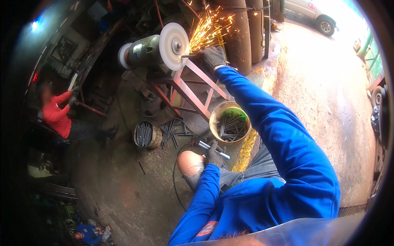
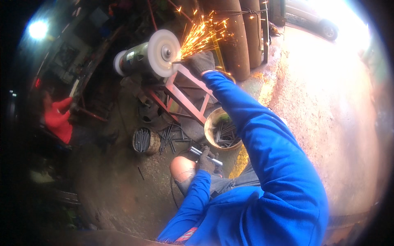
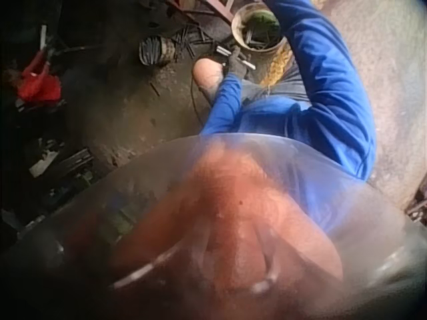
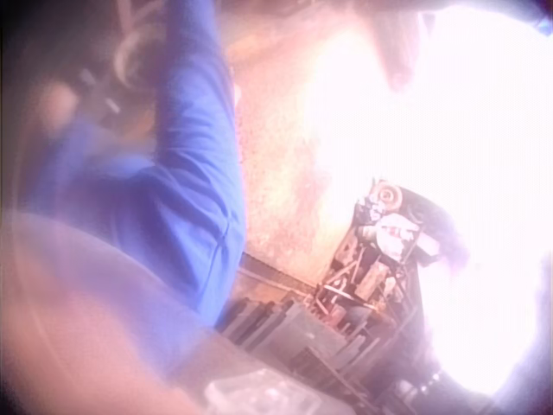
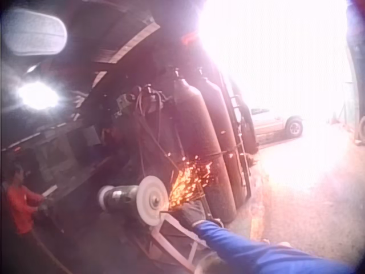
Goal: The person sits at a bench grinder and repeatedly grinds the ends of metal rods, creating sparks. They pick up rods from a bucket, grind them, and place them back into the bucket.
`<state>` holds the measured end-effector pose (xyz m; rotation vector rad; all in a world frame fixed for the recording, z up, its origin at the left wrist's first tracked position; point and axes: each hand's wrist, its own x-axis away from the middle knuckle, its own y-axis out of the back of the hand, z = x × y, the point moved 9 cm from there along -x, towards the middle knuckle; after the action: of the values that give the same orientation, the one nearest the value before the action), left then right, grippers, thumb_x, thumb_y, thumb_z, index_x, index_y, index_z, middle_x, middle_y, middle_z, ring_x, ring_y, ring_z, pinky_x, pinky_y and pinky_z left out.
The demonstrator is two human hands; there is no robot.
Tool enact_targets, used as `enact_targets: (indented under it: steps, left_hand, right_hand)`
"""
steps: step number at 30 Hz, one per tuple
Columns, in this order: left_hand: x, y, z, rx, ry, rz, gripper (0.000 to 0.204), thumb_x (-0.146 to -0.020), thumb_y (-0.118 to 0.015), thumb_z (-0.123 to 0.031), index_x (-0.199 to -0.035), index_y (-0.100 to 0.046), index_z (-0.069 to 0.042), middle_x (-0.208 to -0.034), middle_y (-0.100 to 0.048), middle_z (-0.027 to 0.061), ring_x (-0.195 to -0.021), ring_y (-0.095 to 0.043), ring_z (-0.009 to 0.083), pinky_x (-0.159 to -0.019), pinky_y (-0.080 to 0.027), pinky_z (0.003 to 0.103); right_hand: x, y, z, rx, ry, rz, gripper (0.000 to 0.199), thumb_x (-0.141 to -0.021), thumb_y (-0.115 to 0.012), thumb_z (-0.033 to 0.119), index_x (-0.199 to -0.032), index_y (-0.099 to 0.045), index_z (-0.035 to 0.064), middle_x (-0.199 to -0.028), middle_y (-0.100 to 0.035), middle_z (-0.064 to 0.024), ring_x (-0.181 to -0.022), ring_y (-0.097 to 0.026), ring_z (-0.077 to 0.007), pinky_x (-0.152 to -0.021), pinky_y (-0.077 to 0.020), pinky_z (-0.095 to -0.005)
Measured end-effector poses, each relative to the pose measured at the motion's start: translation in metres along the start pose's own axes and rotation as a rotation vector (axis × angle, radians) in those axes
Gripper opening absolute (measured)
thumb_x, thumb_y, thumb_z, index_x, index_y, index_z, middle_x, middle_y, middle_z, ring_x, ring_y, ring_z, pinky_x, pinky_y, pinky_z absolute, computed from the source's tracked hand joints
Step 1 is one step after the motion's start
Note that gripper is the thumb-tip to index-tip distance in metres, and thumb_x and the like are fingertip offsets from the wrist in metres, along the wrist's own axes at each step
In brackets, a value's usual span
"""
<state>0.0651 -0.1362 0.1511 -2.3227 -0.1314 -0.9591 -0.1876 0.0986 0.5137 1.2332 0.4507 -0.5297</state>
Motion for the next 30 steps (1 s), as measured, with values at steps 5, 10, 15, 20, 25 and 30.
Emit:
enact_targets:
  steps: [5,10,15,20,25,30]
  left_hand:
    - [0.0,0.0,-0.001,0.015,0.0,-0.007,0.011,-0.092,-0.065,-0.022,-0.1,-0.058,-0.02,-0.064,-0.044,-0.0016,-0.061,-0.046,0.0119,-0.078,-0.052,0.044]
    - [0.001,0.001,-0.001,0.016,0.005,-0.011,0.011,-0.092,-0.065,-0.021,-0.1,-0.058,-0.02,-0.064,-0.045,-0.0017,-0.061,-0.046,0.0118,-0.077,-0.052,0.043]
    - [0.005,-0.002,-0.004,0.011,-0.008,-0.013,0.01,-0.093,-0.064,-0.021,-0.101,-0.058,-0.02,-0.064,-0.045,-0.0017,-0.06,-0.046,0.0117,-0.076,-0.052,0.043]
    - [0.005,-0.001,-0.002,0.003,0.004,-0.02,0.01,-0.092,-0.065,-0.022,-0.1,-0.058,-0.021,-0.065,-0.044,-0.0029,-0.061,-0.045,0.0105,-0.078,-0.052,0.042]
    - [0.004,-0.004,0.0,-0.019,0.005,0.019,0.01,-0.092,-0.066,-0.025,-0.097,-0.058,-0.023,-0.067,-0.042,-0.0051,-0.064,-0.043,0.0095,-0.084,-0.05,0.043]
    - [0.0,0.002,-0.001,-0.052,-0.012,0.031,0.007,-0.094,-0.063,-0.024,-0.097,-0.058,-0.022,-0.067,-0.043,-0.0041,-0.065,-0.045,0.01,-0.083,-0.051,0.042]
  right_hand:
    - [-0.009,-0.007,-0.005,0.015,0.006,0.054,0.014,-0.074,-0.064,0.026,-0.083,-0.074,0.0214,-0.083,-0.071,-0.0095,-0.084,-0.068,-0.0299,-0.071,-0.0441,-0.0446]
    - [-0.012,-0.003,-0.005,-0.011,0.005,0.084,0.016,-0.074,-0.064,0.027,-0.086,-0.074,0.0218,-0.084,-0.071,-0.0103,-0.087,-0.068,-0.0294,-0.073,-0.0429,-0.0442]
    - [-0.013,-0.003,-0.001,0.041,0.013,0.144,0.019,-0.076,-0.061,0.028,-0.089,-0.073,0.0218,-0.086,-0.071,-0.0099,-0.086,-0.069,-0.0298,-0.073,-0.0439,-0.0452]
    - [-0.014,-0.015,-0.007,0.016,-0.039,0.226,0.027,-0.087,-0.055,0.038,-0.097,-0.074,0.0209,-0.094,-0.072,-0.0098,-0.091,-0.069,-0.0276,-0.08,-0.0473,-0.0422]
    - [-0.014,-0.025,-0.016,0.0,-0.05,0.27,0.026,-0.081,-0.057,0.028,-0.099,-0.073,0.0185,-0.094,-0.072,-0.0114,-0.089,-0.069,-0.0314,-0.078,-0.0505,-0.046]
    - [-0.011,-0.012,-0.003,-0.062,-0.083,0.322,0.028,-0.08,-0.056,0.026,-0.102,-0.072,0.0175,-0.1,-0.071,-0.0146,-0.095,-0.068,-0.0338,-0.082,-0.0515,-0.0452]
